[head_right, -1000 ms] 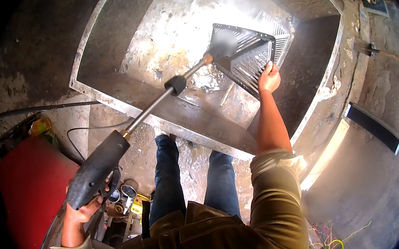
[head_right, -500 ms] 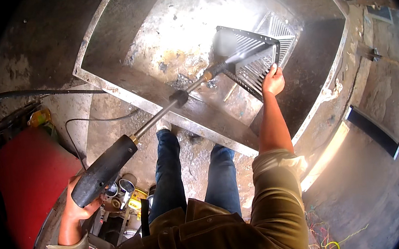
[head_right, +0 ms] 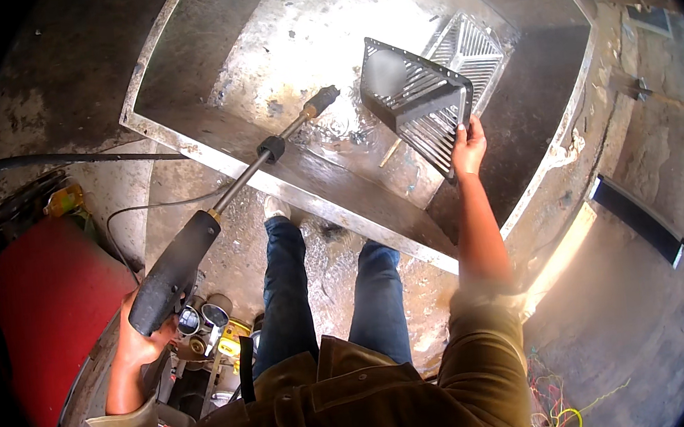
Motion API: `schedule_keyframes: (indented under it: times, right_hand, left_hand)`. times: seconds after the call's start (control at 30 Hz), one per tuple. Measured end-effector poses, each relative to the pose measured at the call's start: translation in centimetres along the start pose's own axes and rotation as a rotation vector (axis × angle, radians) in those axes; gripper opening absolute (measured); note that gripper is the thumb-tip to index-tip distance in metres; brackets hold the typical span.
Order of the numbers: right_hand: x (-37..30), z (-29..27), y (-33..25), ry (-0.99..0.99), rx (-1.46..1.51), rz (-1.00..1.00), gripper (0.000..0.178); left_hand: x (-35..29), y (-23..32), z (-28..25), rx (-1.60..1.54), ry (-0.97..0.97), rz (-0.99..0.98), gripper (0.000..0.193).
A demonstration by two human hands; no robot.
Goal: The person uses a high-pressure water spray gun to clean a triangular metal vent cover inside a large stainless steel sink. They rotate the vent to spray all sides and then manually wipe the surface with their hands. Finally, they place the vent on a nearby counter and stir a brown liquid in a container with a wooden stick.
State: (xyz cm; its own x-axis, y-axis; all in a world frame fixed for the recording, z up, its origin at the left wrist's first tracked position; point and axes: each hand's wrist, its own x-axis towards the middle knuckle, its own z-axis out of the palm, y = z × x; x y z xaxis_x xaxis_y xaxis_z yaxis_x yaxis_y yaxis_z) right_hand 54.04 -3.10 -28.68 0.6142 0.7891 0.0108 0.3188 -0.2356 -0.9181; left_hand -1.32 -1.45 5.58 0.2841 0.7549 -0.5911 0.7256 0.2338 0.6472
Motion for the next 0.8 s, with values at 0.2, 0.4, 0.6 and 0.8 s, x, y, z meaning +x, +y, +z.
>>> schedule_keyframes:
  times: [0.2, 0.4, 0.6, 0.8]
  right_hand:
    - [3.1, 0.0, -10.2, -0.270, -0.060, 0.459, 0.038]
    - [7.8, 5.0, -8.2, -0.229, -0.361, 0.075, 0.026]
    - [3.2, -1.4, -3.9, -0.306, -0.059, 0.102, 0.023]
    - [-2.6, 0.9, -9.8, -0.618, -0.692, 0.115, 0.022]
  left_hand:
    - [-0.5, 0.0, 1.2, -0.013, 0.006, 0.015, 0.031]
    - [0.2, 1.2, 1.0, 0.037, -0.038, 0.092, 0.033]
    - [-0.3, 0.4, -0.3, -0.030, -0.002, 0.071, 0.034]
    - [-0.3, 0.3, 0.9, -0.019, 0.024, 0.060, 0.032]
